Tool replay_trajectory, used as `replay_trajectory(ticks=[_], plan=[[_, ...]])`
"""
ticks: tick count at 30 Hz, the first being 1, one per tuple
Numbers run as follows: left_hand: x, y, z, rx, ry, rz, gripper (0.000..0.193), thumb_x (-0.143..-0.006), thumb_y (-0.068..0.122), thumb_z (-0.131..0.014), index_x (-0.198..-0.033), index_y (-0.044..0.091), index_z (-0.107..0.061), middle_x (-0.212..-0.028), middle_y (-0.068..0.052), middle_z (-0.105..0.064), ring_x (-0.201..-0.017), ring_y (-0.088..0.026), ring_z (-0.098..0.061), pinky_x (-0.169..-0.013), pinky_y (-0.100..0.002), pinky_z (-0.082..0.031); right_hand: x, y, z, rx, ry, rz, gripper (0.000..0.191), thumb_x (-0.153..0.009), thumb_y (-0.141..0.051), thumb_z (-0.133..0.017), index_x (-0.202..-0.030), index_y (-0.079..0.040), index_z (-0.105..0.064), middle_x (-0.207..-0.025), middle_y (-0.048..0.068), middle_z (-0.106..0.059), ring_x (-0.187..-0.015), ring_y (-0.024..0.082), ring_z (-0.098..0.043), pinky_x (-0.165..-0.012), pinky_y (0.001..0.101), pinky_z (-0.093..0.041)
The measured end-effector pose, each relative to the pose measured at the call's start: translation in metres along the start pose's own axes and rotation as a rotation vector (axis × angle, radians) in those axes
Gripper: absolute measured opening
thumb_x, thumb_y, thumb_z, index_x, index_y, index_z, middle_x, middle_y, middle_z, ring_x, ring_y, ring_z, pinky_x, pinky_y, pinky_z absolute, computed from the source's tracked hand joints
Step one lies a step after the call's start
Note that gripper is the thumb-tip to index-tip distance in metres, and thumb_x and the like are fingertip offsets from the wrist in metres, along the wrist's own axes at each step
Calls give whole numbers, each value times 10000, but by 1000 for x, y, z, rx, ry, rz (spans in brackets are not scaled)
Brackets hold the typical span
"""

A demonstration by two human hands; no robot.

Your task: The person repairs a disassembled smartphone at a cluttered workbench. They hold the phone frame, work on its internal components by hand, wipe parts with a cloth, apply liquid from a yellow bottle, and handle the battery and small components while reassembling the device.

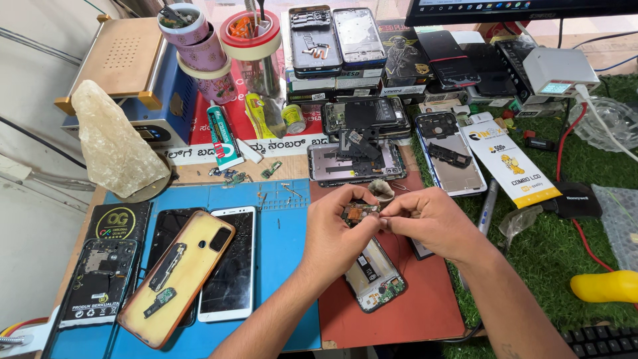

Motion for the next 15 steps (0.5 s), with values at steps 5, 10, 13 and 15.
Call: replay_trajectory(ticks=[5, 10, 13, 15], plan=[[0, 0, 0, -28, 10, -15, 200, -765, 130, -748, -928, 28, -694, -827, -50, -747, -751, -92, -692, -671, -275, -560, 0, 1, -1, -4, -5, 6, 128, -843, 26, -710, -927, 74, -794, -841, 78, -776, -751, 80, -682, -672, 235, -539], [1, 2, -1, -23, 15, -16, 193, -759, 127, -755, -915, 30, -695, -812, -43, -743, -736, -74, -673, -646, -268, -551, 1, 2, 0, 17, 0, 8, 126, -844, 23, -711, -921, 72, -798, -818, 62, -764, -718, 61, -649, -631, 226, -512], [1, 2, -1, -20, 19, -16, 191, -754, 125, -756, -909, 31, -697, -801, -38, -740, -730, -66, -676, -644, -264, -551, 2, 1, -1, 23, -10, 23, 123, -848, 21, -710, -915, 72, -800, -805, 51, -758, -705, 50, -632, -614, 220, -496], [1, 3, -1, -27, 23, -24, 187, -751, 120, -758, -905, 31, -699, -787, -36, -735, -724, -65, -676, -648, -262, -553, 1, 0, -2, 33, -11, 29, 123, -847, 19, -709, -914, 69, -800, -797, 45, -757, -698, 45, -628, -609, 216, -493]])
Point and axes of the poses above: each hand's wrist, its own x-axis away from the middle knuckle, its own z-axis out of the back of the hand, y = z × x, the point moved 2 cm from there along -x, towards the middle knuckle
